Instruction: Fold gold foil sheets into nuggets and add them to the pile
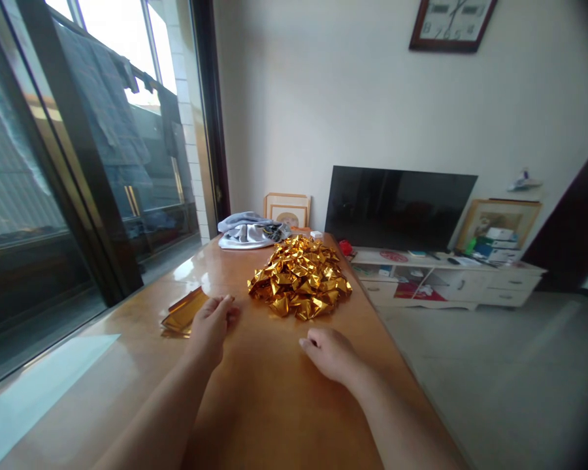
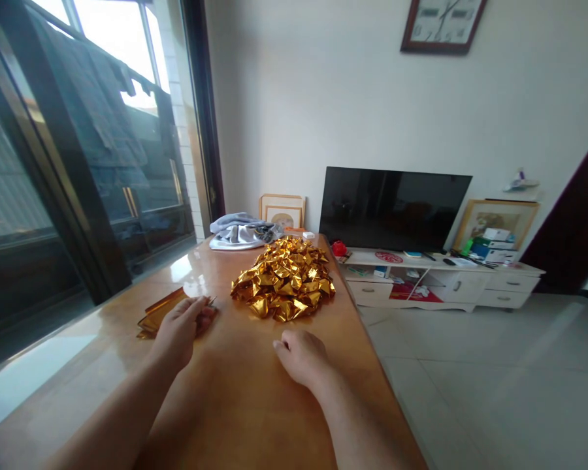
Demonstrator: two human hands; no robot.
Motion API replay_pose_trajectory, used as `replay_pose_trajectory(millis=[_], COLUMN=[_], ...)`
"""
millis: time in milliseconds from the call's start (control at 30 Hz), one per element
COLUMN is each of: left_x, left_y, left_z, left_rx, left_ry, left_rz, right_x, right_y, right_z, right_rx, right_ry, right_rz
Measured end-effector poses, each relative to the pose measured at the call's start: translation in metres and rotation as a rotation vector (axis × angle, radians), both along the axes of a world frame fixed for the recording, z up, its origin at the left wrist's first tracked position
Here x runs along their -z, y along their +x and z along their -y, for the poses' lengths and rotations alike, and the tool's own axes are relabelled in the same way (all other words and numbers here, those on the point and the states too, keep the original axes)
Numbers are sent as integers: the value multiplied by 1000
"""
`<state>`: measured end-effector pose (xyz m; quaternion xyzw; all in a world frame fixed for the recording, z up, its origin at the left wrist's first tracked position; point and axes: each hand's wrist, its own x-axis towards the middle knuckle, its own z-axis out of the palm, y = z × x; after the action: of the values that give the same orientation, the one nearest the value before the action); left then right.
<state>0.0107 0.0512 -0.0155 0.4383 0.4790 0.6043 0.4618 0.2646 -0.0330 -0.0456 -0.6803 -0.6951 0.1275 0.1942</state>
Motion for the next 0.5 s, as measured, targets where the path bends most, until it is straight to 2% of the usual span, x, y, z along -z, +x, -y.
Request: replay_pose_trajectory(millis=[167, 367, 500], left_x=[7, 9, 14], left_y=[13, 19, 23], left_z=[9, 14, 14], left_rx=[135, 174, 225], left_ry=[41, 93, 107], left_rz=[-183, -358, -450], right_x=[-3, -1, 2], right_y=[-1, 1, 4], right_z=[2, 1, -2], right_rx=[-3, -21, 2], right_ry=[-28, 26, 59], right_rz=[-28, -43, -137])
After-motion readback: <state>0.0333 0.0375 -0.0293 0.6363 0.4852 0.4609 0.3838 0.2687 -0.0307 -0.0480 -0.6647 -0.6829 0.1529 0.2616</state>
